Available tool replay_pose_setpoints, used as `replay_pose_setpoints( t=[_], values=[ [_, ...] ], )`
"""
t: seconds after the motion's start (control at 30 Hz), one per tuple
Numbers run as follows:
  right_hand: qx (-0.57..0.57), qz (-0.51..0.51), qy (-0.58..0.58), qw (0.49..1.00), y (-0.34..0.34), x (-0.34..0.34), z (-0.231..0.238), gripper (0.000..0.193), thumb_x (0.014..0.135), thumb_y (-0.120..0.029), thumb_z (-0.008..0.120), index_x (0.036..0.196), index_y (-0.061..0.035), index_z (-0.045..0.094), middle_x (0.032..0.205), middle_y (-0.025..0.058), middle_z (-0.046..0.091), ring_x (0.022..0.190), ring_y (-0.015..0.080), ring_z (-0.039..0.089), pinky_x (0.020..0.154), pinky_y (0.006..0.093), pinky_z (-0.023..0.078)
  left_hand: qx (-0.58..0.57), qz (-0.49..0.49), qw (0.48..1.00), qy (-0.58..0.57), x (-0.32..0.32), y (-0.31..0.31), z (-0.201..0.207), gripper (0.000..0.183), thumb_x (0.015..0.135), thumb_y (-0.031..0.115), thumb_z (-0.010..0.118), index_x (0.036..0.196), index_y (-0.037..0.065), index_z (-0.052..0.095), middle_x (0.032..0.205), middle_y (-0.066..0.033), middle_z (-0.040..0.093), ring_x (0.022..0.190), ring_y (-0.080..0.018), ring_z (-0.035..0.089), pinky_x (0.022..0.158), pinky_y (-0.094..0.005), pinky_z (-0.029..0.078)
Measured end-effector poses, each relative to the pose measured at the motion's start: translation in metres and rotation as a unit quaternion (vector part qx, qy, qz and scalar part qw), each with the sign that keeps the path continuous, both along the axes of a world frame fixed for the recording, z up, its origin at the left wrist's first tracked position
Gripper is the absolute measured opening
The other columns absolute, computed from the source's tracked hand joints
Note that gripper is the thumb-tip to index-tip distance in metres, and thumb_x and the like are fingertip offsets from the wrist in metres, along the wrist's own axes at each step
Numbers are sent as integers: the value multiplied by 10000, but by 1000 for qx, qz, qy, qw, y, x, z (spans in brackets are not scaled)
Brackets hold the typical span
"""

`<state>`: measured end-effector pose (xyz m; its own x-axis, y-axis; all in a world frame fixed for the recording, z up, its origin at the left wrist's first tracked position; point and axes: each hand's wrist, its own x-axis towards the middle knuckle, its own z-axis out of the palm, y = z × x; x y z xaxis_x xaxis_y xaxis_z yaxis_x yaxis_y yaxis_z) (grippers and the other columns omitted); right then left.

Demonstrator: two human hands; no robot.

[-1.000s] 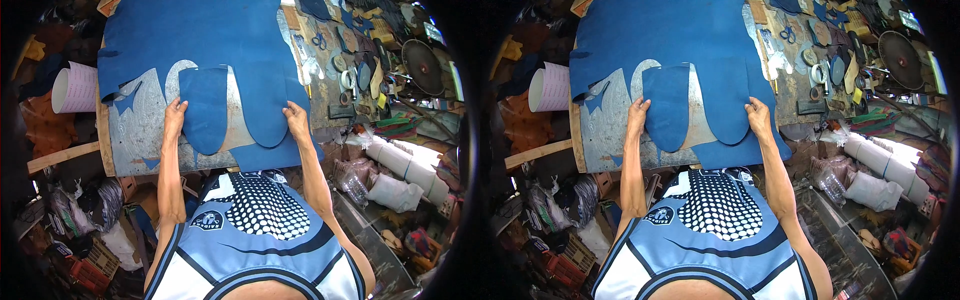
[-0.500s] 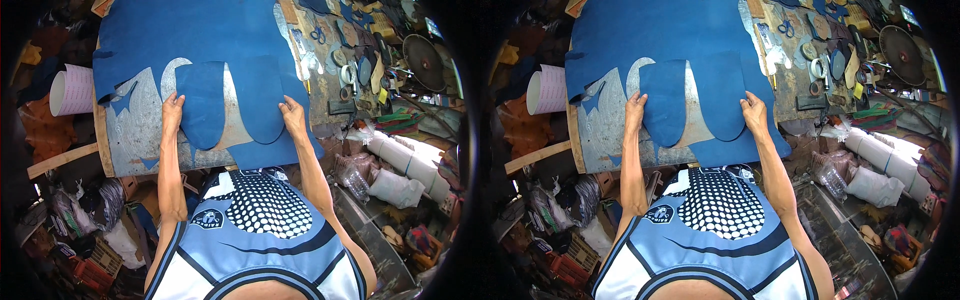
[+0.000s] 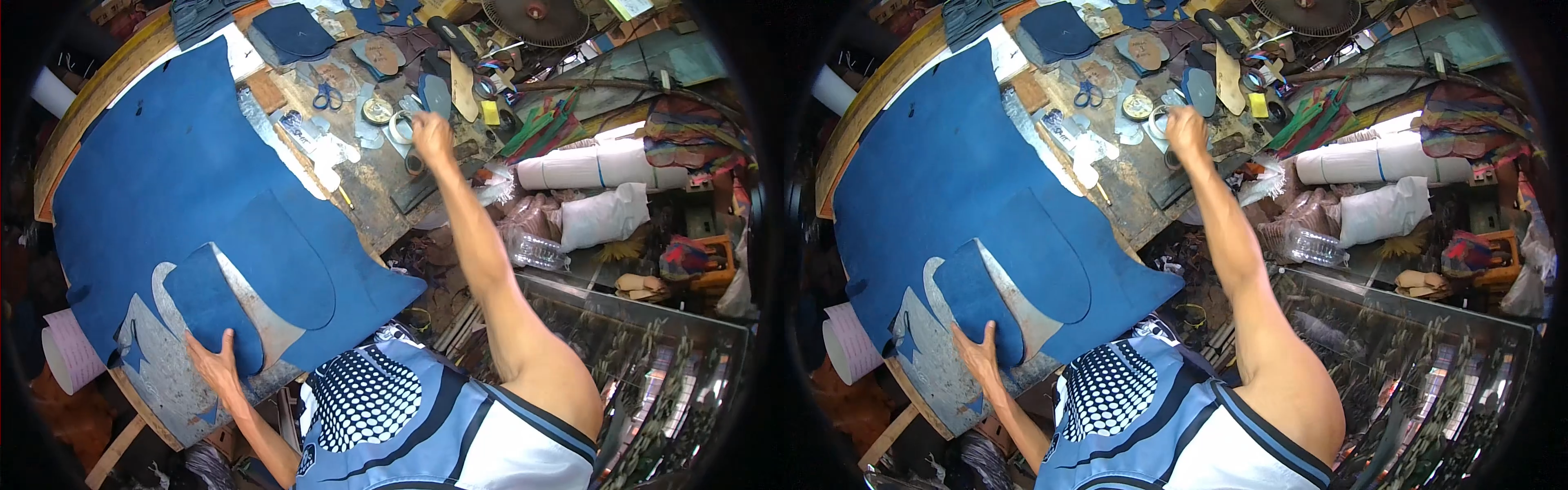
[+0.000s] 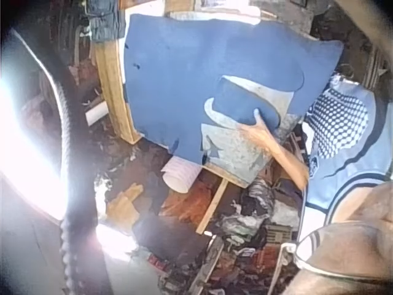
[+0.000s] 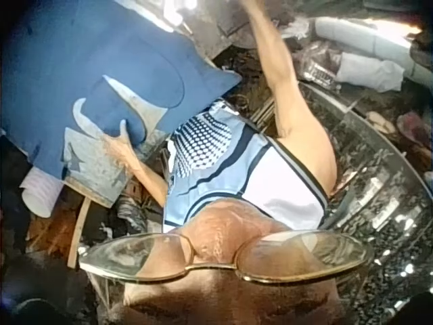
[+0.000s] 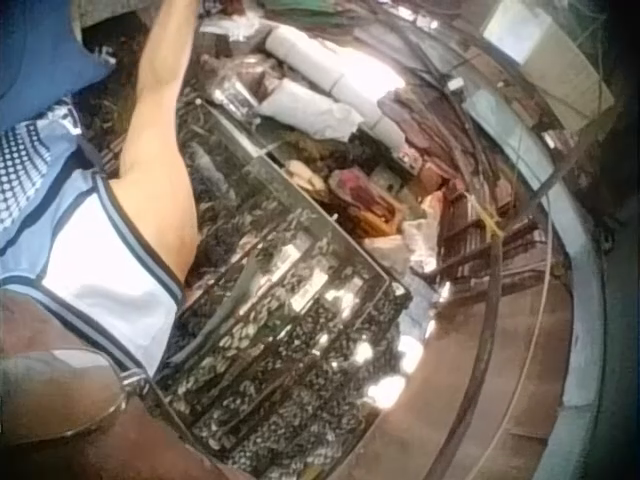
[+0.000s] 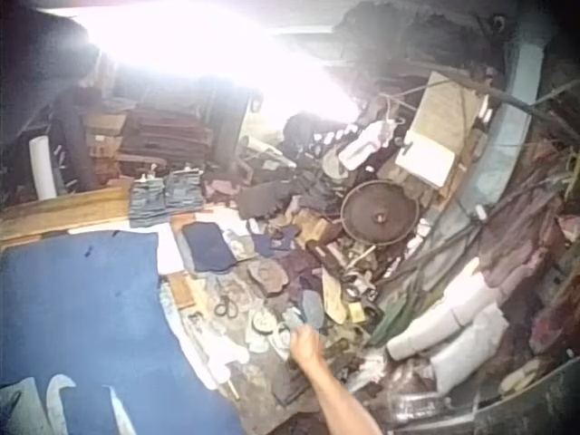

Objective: Cutting out shoe components from a blue synthetic material sheet using a utility knife and various templates.

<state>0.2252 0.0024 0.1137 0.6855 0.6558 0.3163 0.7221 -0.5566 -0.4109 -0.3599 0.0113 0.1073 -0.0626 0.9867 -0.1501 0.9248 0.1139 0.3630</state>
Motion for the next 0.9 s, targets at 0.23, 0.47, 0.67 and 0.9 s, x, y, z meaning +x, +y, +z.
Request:
replay_pose_setpoints(
  t=[0.23, 0.47, 0.67, 0.9],
  values=[
    [-244, 34, -12, 969, 75, 133, -70, 337, 864, -297, 574, 1142, -181, 727, 1120, 216, 685, 1044, 403, 659, 926, 495, 513, -54, 24, 994, 87, 12, -55, 1, 1085, 718, 513, 814, 1523, 32, 267, 1558, -336, 128, 1436, -496, 213, 1137, -557, 312],
    [-357, 89, -75, 927, 83, 200, -97, 292, 891, -242, 504, 1021, -56, 689, 1076, 236, 685, 1033, 420, 650, 865, 531, 505, -27, 14, 997, 64, 37, -49, 10, 945, 706, 537, 808, 1397, -11, 469, 1524, -367, 221, 1396, -512, 289, 1128, -502, 326],
    [-328, 101, -79, 936, 103, 191, -94, 431, 918, -369, 528, 1107, 4, 635, 1133, 285, 652, 1114, 461, 600, 931, 507, 481, -25, 29, 996, 86, 35, -61, 0, 929, 732, 544, 776, 1422, 15, 450, 1546, -329, 192, 1404, -490, 277, 1116, -562, 307],
    [335, 133, 332, 872, 116, 96, 34, 315, 1007, -291, 479, 1137, -8, 521, 904, 155, 644, 707, 281, 635, 688, 411, 521, -6, 9, 993, 119, 39, -71, -5, 936, 757, 561, 756, 1450, 32, 413, 1553, -299, 204, 1438, -493, 195, 1136, -624, 205]
  ],
)
